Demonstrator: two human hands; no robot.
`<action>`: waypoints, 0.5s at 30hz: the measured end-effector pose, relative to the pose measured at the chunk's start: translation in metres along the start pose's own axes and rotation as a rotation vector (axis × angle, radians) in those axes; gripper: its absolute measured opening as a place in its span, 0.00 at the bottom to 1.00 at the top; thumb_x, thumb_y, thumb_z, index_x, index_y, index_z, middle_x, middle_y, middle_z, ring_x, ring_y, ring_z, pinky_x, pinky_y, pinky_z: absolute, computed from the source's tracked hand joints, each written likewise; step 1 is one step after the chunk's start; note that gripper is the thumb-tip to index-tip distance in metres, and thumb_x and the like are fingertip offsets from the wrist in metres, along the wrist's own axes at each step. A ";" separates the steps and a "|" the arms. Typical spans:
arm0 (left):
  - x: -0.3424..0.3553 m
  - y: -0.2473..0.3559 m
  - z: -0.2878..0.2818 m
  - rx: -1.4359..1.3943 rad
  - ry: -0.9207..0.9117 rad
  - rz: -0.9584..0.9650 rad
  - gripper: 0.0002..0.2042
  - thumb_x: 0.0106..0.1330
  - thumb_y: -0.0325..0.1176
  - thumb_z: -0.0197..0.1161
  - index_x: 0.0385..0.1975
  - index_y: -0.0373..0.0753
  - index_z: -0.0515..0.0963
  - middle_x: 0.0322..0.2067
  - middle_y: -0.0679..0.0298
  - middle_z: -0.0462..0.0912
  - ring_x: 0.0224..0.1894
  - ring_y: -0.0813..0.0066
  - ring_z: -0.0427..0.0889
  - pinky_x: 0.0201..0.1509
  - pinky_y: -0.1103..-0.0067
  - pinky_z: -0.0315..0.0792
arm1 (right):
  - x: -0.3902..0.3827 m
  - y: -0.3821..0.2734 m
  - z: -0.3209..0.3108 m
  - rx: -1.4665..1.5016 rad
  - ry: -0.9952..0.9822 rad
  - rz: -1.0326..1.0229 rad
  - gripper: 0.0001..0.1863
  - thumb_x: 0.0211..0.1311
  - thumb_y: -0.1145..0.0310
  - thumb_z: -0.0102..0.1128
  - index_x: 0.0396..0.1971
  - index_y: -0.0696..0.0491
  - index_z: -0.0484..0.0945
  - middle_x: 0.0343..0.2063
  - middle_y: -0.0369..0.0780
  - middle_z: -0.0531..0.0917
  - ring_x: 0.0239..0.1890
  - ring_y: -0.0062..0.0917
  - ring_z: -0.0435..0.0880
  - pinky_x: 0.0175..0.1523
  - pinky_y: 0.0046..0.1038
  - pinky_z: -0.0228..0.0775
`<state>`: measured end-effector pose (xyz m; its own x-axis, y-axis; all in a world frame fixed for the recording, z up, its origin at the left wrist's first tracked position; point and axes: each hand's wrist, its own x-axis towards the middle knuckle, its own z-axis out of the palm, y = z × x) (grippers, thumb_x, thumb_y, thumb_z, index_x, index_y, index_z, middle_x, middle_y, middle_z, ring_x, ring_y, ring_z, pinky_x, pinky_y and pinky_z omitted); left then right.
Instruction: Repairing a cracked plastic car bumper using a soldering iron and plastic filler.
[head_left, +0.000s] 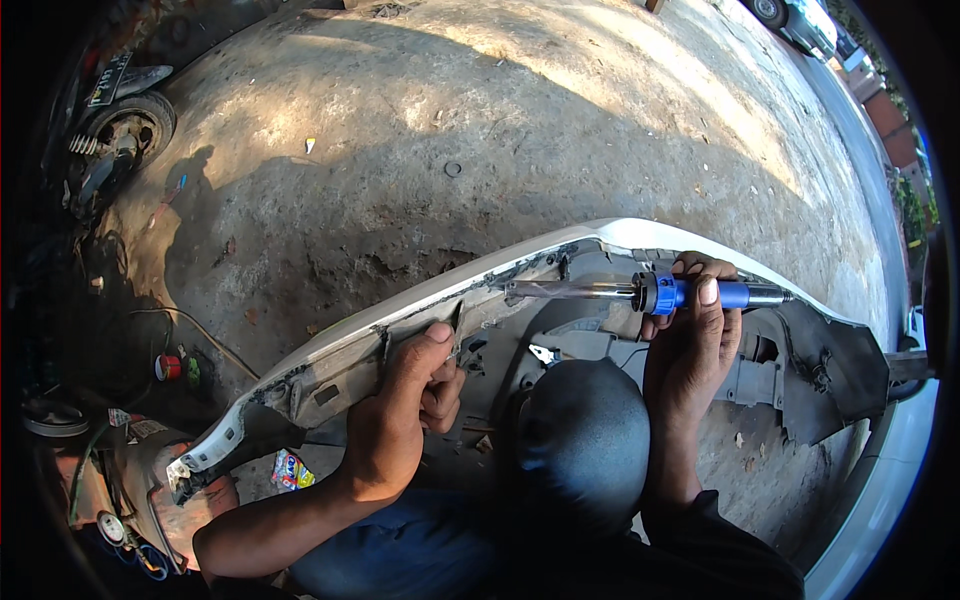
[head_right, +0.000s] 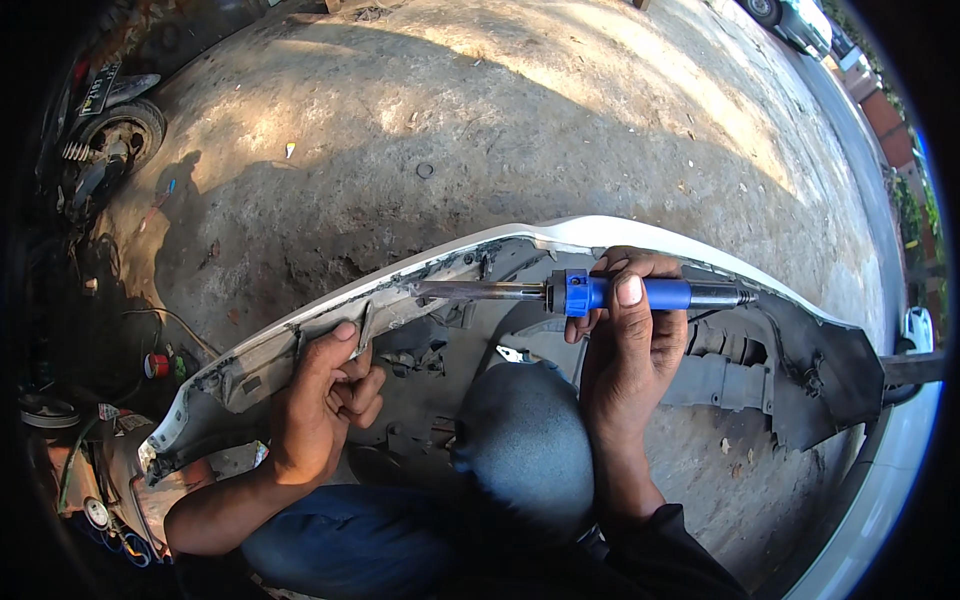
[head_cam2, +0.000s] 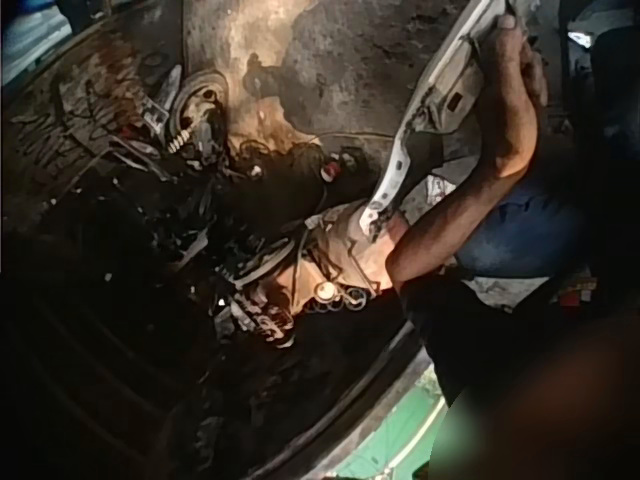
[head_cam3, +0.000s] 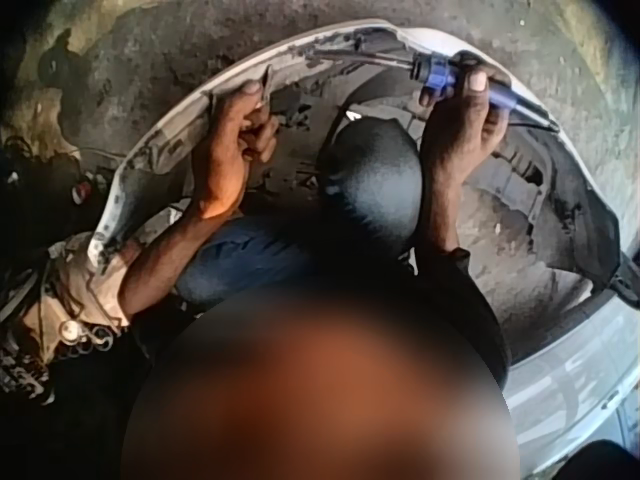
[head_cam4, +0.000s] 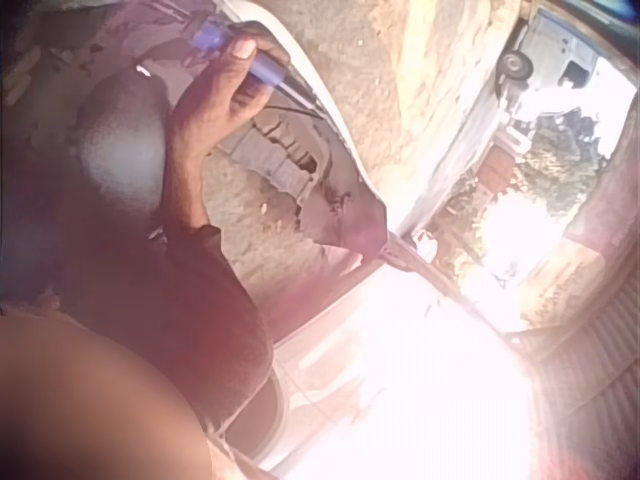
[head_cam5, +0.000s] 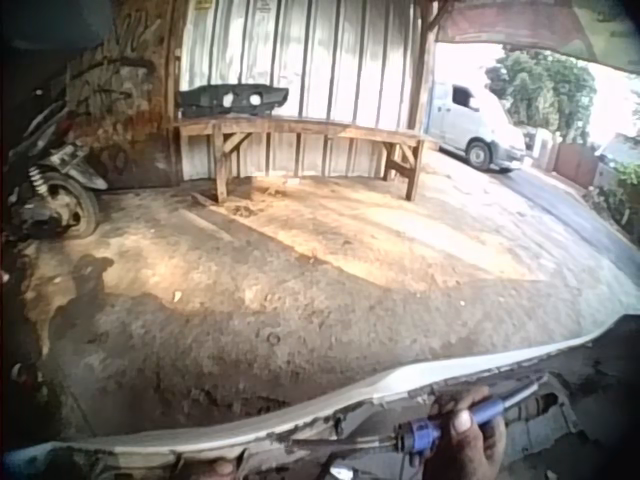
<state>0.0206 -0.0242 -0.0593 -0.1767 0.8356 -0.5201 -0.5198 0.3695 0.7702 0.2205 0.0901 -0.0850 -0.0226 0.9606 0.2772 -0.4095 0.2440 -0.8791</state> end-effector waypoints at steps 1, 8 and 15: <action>0.001 -0.001 0.000 -0.014 0.000 0.008 0.19 0.69 0.46 0.53 0.20 0.43 0.60 0.12 0.73 0.51 0.15 0.84 0.48 0.20 0.81 0.45 | 0.000 0.000 -0.001 0.000 0.000 0.001 0.09 0.69 0.68 0.53 0.41 0.58 0.69 0.36 0.43 0.73 0.25 0.17 0.73 0.27 0.19 0.71; 0.001 -0.002 -0.002 -0.011 -0.029 0.010 0.19 0.70 0.47 0.52 0.20 0.43 0.60 0.12 0.73 0.52 0.15 0.84 0.48 0.20 0.81 0.45 | 0.001 0.000 0.000 -0.010 0.011 0.003 0.09 0.68 0.68 0.54 0.41 0.58 0.69 0.37 0.43 0.73 0.25 0.17 0.74 0.27 0.19 0.71; 0.001 -0.002 0.000 -0.005 -0.025 0.002 0.20 0.70 0.48 0.52 0.20 0.43 0.60 0.12 0.73 0.52 0.15 0.84 0.49 0.20 0.81 0.45 | 0.000 -0.001 -0.001 -0.011 -0.003 0.001 0.10 0.68 0.68 0.54 0.42 0.58 0.69 0.36 0.42 0.73 0.25 0.17 0.73 0.27 0.20 0.70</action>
<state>0.0210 -0.0240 -0.0615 -0.1571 0.8464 -0.5088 -0.5236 0.3654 0.7696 0.2218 0.0895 -0.0842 -0.0258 0.9603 0.2777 -0.3995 0.2448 -0.8834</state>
